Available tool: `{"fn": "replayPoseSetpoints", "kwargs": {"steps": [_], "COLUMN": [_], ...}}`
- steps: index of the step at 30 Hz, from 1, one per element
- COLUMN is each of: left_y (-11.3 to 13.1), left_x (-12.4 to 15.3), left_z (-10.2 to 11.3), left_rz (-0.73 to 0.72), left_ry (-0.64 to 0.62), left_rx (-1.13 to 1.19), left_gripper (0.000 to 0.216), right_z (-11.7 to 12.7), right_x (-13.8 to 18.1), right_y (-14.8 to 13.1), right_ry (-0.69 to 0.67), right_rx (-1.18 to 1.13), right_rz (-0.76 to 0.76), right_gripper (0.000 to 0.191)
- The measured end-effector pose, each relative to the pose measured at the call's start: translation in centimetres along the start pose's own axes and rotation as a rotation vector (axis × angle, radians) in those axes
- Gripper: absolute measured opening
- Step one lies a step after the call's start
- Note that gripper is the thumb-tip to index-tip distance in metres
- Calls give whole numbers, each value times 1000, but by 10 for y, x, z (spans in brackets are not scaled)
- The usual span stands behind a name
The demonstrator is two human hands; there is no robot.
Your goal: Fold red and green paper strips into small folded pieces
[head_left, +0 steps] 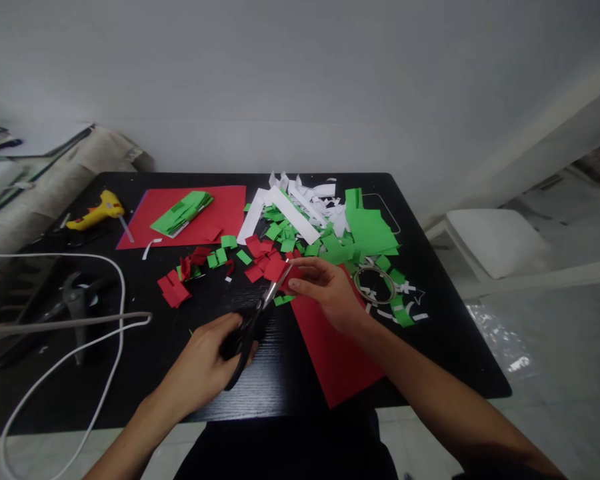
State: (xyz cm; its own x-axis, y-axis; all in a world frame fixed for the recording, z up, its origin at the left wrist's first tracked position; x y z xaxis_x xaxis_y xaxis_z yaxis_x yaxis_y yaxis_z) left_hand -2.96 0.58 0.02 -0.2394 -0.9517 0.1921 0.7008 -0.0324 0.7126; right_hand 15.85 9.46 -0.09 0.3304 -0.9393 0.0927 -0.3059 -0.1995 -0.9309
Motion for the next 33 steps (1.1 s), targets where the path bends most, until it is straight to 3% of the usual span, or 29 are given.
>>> {"fn": "replayPoseSetpoints", "kwargs": {"steps": [33], "left_y": [-1], "left_x": [2], "left_z": [-1], "left_rz": [32], "left_ry": [-17], "left_rx": [-6], "left_gripper": [30], "right_z": [2], "right_x": [0], "right_y": [1], "right_ry": [16], "right_rx": [23], "right_rz": [3], "right_gripper": [34]}}
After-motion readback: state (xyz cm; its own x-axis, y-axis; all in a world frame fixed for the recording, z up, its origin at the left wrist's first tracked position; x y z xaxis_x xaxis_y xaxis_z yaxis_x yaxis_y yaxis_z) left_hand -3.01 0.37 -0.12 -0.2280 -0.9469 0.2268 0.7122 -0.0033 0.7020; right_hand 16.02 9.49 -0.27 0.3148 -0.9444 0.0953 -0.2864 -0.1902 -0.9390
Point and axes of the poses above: each hand's wrist, its own x-axis away from the middle knuckle, its own z-axis out of the back of the hand, y = z × x, the point moved 8 cm from there along -x, towards the middle knuckle, and after that the axes turned 3 degrees about x, right-handed, at the moved point
